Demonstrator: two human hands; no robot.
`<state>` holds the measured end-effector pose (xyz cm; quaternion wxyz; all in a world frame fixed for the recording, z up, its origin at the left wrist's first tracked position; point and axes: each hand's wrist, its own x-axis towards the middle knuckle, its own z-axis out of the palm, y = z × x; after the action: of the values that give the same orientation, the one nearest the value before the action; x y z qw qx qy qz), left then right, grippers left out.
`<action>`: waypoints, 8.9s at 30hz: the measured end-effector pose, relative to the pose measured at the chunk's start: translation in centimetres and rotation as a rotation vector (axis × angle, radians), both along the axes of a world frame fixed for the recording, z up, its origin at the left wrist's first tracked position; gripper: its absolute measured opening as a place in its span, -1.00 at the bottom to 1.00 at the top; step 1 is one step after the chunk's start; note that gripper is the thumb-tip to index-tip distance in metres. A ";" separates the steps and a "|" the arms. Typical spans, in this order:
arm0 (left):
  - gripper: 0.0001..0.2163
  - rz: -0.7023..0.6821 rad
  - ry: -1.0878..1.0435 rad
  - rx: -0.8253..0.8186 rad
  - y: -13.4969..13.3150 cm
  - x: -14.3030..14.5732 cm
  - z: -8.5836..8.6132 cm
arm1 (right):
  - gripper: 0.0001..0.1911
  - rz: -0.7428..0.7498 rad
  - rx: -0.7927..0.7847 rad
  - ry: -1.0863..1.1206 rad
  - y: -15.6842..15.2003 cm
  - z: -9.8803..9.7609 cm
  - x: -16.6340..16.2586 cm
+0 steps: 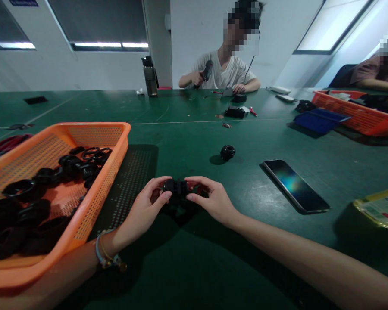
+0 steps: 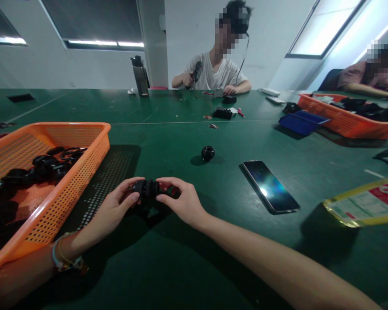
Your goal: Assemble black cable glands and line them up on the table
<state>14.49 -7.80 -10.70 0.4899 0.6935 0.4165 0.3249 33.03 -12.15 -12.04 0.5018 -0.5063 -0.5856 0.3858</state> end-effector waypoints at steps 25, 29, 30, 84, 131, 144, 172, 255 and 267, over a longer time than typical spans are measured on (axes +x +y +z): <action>-0.65 -0.005 0.004 0.016 0.0 0.0 -0.1 | -0.70 0.003 -0.083 0.063 0.1 0.0 -0.1; -0.64 -0.004 -0.004 0.003 0.0 0.0 0.0 | -0.70 0.001 -0.094 0.066 0.2 0.0 -0.1; -0.64 -0.003 -0.002 0.002 0.0 0.0 0.0 | -0.70 0.001 -0.094 0.065 0.2 0.0 -0.1; -0.62 -0.010 0.007 0.015 0.1 0.0 -0.2 | -0.68 0.017 -0.104 0.085 0.3 -0.1 0.0; -0.65 0.003 0.004 0.020 0.1 0.0 -0.2 | -0.67 0.006 -0.059 0.026 0.2 -0.1 0.1; -0.66 0.006 -0.011 0.024 0.1 0.0 -0.4 | -0.67 0.006 -0.062 0.023 0.2 -0.3 0.1; -0.64 0.004 -0.010 -0.027 0.0 -0.1 -0.3 | -0.66 0.014 -0.115 0.090 0.0 0.0 0.0; -0.66 -0.004 -0.029 0.004 -0.4 0.1 -0.8 | -0.67 -0.014 -0.107 0.047 0.2 -0.7 0.2; -0.67 0.003 0.007 0.049 -0.4 0.0 -0.9 | -0.71 -0.019 -0.056 -0.019 0.1 -0.4 0.3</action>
<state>14.46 -8.17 -11.61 0.4708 0.7058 0.4114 0.3331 33.33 -12.08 -12.47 0.4857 -0.5295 -0.5743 0.3924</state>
